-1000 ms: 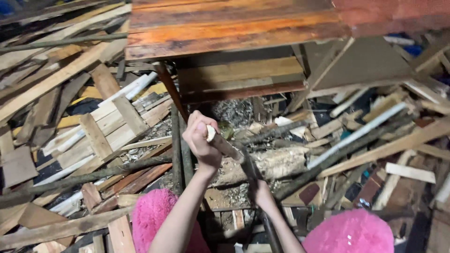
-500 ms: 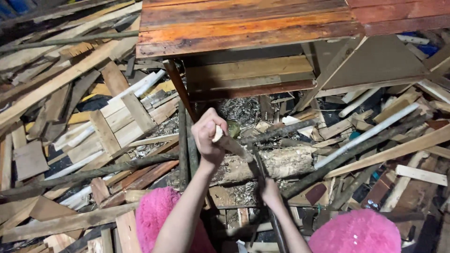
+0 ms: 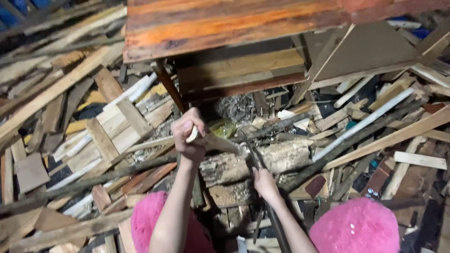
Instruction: Shaving a wooden stick with a hand tool in a cluttered workshop
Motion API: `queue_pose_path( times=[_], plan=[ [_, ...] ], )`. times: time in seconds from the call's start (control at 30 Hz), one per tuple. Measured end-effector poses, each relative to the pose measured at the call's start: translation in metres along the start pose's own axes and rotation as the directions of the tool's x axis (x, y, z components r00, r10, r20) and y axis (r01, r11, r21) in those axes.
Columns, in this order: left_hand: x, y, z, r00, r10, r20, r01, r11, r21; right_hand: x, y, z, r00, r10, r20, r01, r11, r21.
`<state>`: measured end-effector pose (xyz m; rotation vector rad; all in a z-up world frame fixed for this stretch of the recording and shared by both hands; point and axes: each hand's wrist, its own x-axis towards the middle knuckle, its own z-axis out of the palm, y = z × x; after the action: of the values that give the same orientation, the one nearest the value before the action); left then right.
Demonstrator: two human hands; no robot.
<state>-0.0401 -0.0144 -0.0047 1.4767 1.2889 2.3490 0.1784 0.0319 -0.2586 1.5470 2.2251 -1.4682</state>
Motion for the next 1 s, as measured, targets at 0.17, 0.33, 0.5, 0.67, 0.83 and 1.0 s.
queue_pose_path(
  times=[0.17,0.33,0.5,0.67,0.83,1.0],
  plan=[
    [-0.009,-0.006,-0.002,0.998,-0.029,-0.063,0.019,0.990,-0.141,-0.015,-0.008,0.008,0.999,0.002,-0.039,0.002,0.996,0.087],
    [0.003,-0.032,-0.006,0.993,0.040,-0.112,-0.045,0.998,-0.040,0.053,0.040,0.045,0.999,0.031,0.014,-0.032,0.998,0.055],
    [0.013,-0.090,-0.014,0.985,0.158,-0.070,-0.153,0.985,0.075,0.009,0.003,0.019,1.000,0.000,0.002,0.000,0.990,-0.141],
    [0.037,-0.115,0.027,0.871,0.491,-0.021,-0.476,0.853,0.214,0.006,0.046,0.032,0.962,-0.150,-0.229,0.088,0.962,-0.259],
    [0.042,-0.052,0.050,0.992,0.124,0.021,-0.125,0.979,0.162,-0.098,-0.092,-0.058,0.988,0.022,-0.153,-0.045,0.988,-0.145],
    [0.042,-0.097,0.056,0.987,0.160,-0.026,-0.152,0.971,0.186,0.054,0.069,0.041,0.990,0.139,-0.037,-0.144,0.953,-0.266]
  ],
)
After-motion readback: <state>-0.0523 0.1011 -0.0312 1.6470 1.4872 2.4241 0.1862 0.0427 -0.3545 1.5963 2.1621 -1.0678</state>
